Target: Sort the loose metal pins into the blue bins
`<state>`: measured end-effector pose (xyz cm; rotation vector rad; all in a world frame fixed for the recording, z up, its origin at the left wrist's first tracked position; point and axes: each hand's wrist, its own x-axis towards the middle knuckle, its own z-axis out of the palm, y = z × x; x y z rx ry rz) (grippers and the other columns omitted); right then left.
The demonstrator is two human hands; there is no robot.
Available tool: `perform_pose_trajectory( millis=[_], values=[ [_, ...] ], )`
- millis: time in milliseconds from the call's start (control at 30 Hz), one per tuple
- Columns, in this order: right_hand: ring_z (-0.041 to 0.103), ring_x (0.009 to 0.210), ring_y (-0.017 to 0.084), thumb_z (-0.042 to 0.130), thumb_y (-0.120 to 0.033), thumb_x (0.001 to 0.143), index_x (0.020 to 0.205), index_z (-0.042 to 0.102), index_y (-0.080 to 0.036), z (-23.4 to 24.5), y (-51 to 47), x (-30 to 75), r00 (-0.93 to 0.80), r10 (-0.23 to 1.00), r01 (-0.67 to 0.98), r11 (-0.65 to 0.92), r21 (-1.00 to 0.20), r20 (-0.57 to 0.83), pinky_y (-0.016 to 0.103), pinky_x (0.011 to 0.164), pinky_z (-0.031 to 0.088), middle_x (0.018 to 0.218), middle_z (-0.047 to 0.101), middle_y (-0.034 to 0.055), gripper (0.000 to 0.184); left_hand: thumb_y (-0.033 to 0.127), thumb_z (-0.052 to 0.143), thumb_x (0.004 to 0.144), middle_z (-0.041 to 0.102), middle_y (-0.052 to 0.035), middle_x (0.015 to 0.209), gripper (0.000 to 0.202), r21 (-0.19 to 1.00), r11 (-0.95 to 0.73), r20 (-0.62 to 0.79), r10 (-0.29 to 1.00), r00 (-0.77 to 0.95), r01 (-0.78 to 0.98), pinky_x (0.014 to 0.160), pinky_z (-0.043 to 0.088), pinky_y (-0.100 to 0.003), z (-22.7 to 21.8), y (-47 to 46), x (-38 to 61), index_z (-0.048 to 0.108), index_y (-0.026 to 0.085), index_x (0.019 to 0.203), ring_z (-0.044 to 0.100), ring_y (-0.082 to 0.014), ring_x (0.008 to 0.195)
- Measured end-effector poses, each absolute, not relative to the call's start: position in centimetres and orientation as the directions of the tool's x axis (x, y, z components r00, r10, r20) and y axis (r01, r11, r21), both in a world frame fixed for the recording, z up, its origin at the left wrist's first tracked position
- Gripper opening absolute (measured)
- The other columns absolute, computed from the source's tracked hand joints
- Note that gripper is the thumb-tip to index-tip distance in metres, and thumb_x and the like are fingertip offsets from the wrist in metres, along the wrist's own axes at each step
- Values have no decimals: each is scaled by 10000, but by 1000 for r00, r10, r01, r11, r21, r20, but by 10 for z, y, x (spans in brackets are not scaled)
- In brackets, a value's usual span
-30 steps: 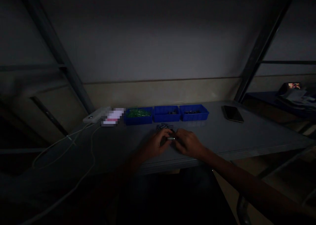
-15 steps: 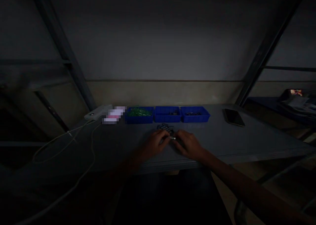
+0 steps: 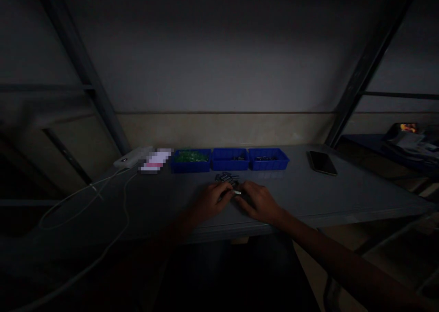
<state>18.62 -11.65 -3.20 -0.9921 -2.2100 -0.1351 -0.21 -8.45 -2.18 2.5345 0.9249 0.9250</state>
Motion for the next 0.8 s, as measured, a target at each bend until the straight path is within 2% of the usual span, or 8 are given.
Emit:
perform_pose_trajectory(
  millis=[133, 267, 367, 467, 567, 633, 800],
  values=[
    [548, 728, 163, 371, -284, 913, 903, 531, -181, -34, -116, 187, -475, 607, 712, 690, -127, 637, 278, 644, 428, 811, 591, 66, 190, 286, 382, 888, 622, -21, 758, 225, 438, -749, 437, 661, 610, 498, 686, 431, -240, -21, -84, -1, 568, 189, 804, 582, -135, 724],
    [530, 680, 162, 324, -276, 922, 791, 535, -185, -33, -108, 193, -388, 636, 753, 636, -168, 667, 281, 632, 416, 729, 563, 54, 265, 282, 378, 894, 636, -34, 872, 204, 416, -703, 438, 711, 551, 577, 751, 441, -260, -25, -80, 0, 564, 202, 923, 592, -153, 819],
    [540, 701, 170, 341, -308, 916, 822, 552, -182, -26, -88, 199, -245, 661, 807, 545, -229, 709, 285, 649, 416, 747, 568, 58, 263, 270, 425, 869, 610, -63, 990, 222, 312, -651, 452, 742, 495, 692, 844, 424, -312, -29, -77, 0, 556, 203, 1036, 560, -189, 941],
    [546, 744, 180, 370, -340, 904, 866, 574, -181, -14, -57, 201, -105, 685, 868, 417, -271, 721, 288, 676, 423, 823, 582, 74, 262, 298, 460, 851, 580, -71, 1027, 274, 197, -604, 417, 765, 491, 772, 885, 397, -370, -30, -77, -1, 561, 224, 1094, 523, -221, 996],
    [545, 805, 200, 398, -353, 891, 888, 592, -177, -8, -27, 199, -21, 706, 918, 294, -266, 708, 300, 717, 429, 882, 579, 90, 261, 331, 485, 839, 577, -57, 1026, 266, 154, -569, 376, 790, 485, 808, 876, 381, -393, -27, -81, -1, 571, 256, 1079, 506, -235, 1012],
    [532, 874, 222, 433, -345, 874, 942, 591, -160, -9, -15, 197, 9, 703, 936, 243, -253, 711, 314, 756, 430, 930, 574, 108, 253, 352, 495, 834, 584, -56, 1022, 245, 155, -536, 363, 812, 457, 830, 867, 374, -395, -26, -82, -1, 572, 241, 1039, 502, -241, 1016],
    [497, 898, 237, 448, -330, 866, 953, 593, -158, -25, -25, 190, -45, 650, 939, 286, -189, 759, 355, 816, 413, 928, 573, 109, 241, 370, 511, 824, 600, -68, 1006, 235, 168, -447, 364, 856, 366, 879, 843, 366, -373, -24, -81, -1, 554, 197, 978, 513, -243, 991]
  ],
)
